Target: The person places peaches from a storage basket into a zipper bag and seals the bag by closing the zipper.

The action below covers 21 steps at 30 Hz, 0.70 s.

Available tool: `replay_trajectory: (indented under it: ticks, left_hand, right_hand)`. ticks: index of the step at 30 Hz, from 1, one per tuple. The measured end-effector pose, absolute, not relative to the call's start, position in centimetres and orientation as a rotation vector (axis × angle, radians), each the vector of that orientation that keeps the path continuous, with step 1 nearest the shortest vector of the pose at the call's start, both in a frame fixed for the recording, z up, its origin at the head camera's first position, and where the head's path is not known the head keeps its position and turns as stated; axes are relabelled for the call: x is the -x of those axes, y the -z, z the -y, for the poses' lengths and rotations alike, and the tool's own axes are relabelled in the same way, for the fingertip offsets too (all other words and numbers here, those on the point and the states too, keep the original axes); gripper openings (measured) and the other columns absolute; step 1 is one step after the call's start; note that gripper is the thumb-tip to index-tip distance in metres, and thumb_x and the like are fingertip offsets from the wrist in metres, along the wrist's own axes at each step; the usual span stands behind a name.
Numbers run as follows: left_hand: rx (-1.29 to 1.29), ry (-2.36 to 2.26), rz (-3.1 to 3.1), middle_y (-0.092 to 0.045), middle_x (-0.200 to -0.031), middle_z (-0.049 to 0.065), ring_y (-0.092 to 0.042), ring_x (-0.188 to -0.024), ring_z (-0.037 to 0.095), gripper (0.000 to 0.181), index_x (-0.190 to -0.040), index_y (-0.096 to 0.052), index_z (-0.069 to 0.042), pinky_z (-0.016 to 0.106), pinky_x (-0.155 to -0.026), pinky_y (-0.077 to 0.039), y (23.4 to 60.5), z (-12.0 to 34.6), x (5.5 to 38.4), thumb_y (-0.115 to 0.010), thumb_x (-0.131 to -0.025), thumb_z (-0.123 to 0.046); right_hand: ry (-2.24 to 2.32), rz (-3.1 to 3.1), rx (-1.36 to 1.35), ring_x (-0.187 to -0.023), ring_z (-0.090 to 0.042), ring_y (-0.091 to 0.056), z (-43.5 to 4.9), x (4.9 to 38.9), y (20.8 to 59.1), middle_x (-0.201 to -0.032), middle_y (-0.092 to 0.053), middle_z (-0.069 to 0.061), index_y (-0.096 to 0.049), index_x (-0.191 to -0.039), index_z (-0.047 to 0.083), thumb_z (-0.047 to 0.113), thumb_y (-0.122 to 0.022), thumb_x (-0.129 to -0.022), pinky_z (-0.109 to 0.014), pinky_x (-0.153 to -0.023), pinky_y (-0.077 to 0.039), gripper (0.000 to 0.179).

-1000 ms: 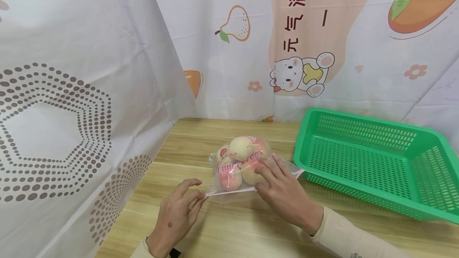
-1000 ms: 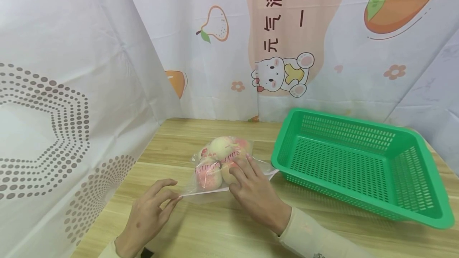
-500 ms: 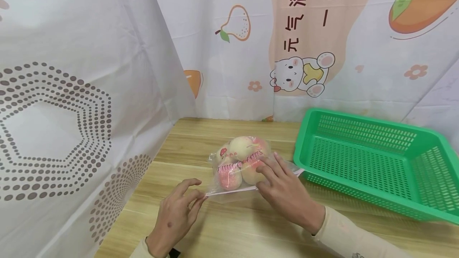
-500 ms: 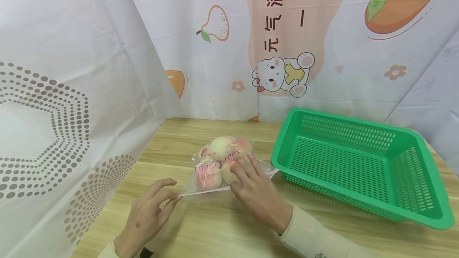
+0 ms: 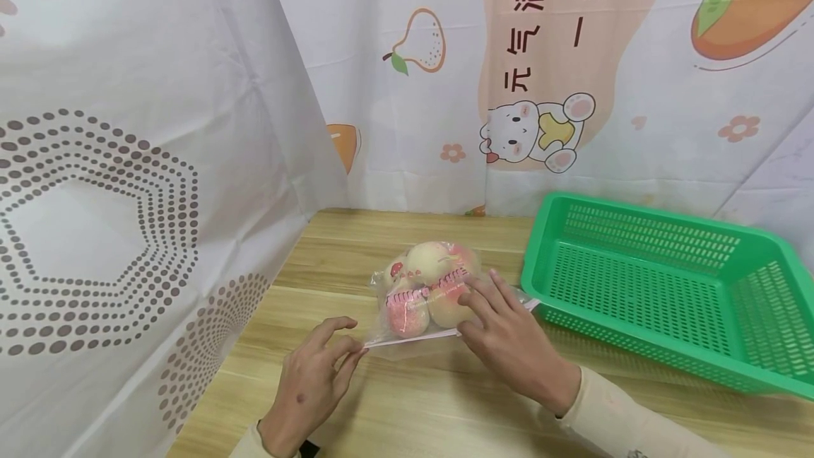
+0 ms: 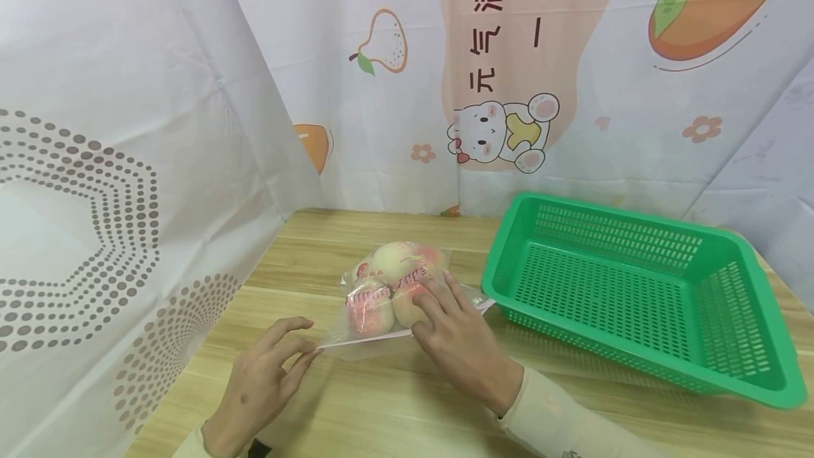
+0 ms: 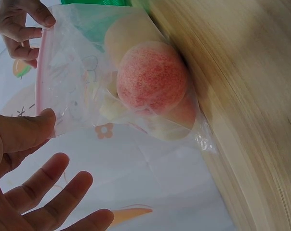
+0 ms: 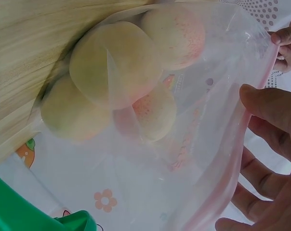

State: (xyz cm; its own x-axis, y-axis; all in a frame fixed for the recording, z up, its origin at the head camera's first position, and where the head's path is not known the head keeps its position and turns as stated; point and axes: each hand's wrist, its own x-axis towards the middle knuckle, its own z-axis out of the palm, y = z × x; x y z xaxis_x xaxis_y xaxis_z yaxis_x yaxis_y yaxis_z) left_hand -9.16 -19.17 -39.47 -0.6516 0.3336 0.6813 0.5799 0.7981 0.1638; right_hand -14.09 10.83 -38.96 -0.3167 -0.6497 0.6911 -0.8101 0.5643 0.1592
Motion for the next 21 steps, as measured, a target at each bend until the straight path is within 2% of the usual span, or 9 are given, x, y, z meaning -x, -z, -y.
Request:
replay_trajectory:
  ticks: [3, 12, 17, 19, 21]
  left_hand:
    - [0.674, 0.487, 2.329, -0.067, -0.109, 0.006, -0.058, -0.063, 0.004, 0.028, -0.079, -0.074, -0.014, 0.011, -0.047, -0.045, 39.49, 19.19, 9.18, -0.092, -0.063, -0.001]
    - [0.675, 0.491, 2.335, -0.066, -0.110, 0.005, -0.059, -0.063, 0.004, 0.015, -0.081, -0.074, -0.014, 0.011, -0.048, -0.046, 39.64, 19.36, 9.22, -0.088, -0.075, -0.011]
    - [0.674, 0.494, 2.334, -0.066, -0.111, 0.004, -0.059, -0.065, 0.005, 0.018, -0.081, -0.074, -0.014, 0.011, -0.048, -0.047, 39.66, 19.40, 9.24, -0.089, -0.072, -0.009]
    - [0.675, 0.503, 2.331, -0.066, -0.111, 0.004, -0.060, -0.065, 0.005, 0.014, -0.081, -0.074, -0.014, 0.012, -0.048, -0.046, 39.69, 19.42, 9.24, -0.087, -0.076, -0.012]
    - [0.679, 0.516, 2.328, -0.066, -0.111, 0.004, -0.060, -0.065, 0.005, 0.010, -0.081, -0.074, -0.014, 0.012, -0.048, -0.046, 39.74, 19.46, 9.25, -0.082, -0.084, -0.018]
  right_hand:
    - [-0.279, 2.070, -1.163, -0.122, -0.039, -0.053, -10.93, 14.10, 38.96, -0.108, -0.061, -0.013, -0.061, -0.071, 0.011, 0.011, -0.051, -0.089, -0.065, -0.104, -0.041, 0.020]
    - [-0.271, 2.069, -1.142, -0.120, -0.039, -0.054, -11.24, 14.17, 39.04, -0.107, -0.062, -0.013, -0.063, -0.073, 0.011, 0.014, -0.045, -0.093, -0.065, -0.104, -0.041, 0.028]
    - [-0.269, 2.096, -1.141, -0.122, -0.039, -0.053, -11.45, 14.10, 39.05, -0.107, -0.062, -0.013, -0.066, -0.074, 0.011, 0.009, -0.061, -0.084, -0.065, -0.104, -0.041, 0.011]
    - [-0.264, 2.111, -1.138, -0.122, -0.038, -0.053, -11.52, 14.03, 39.07, -0.107, -0.062, -0.012, -0.067, -0.075, 0.011, 0.006, -0.071, -0.078, -0.065, -0.103, -0.042, 0.008]
    - [-0.258, 2.125, -1.132, -0.122, -0.038, -0.053, -11.57, 13.99, 39.10, -0.107, -0.062, -0.011, -0.067, -0.075, 0.012, 0.005, -0.079, -0.074, -0.064, -0.104, -0.041, 0.013]
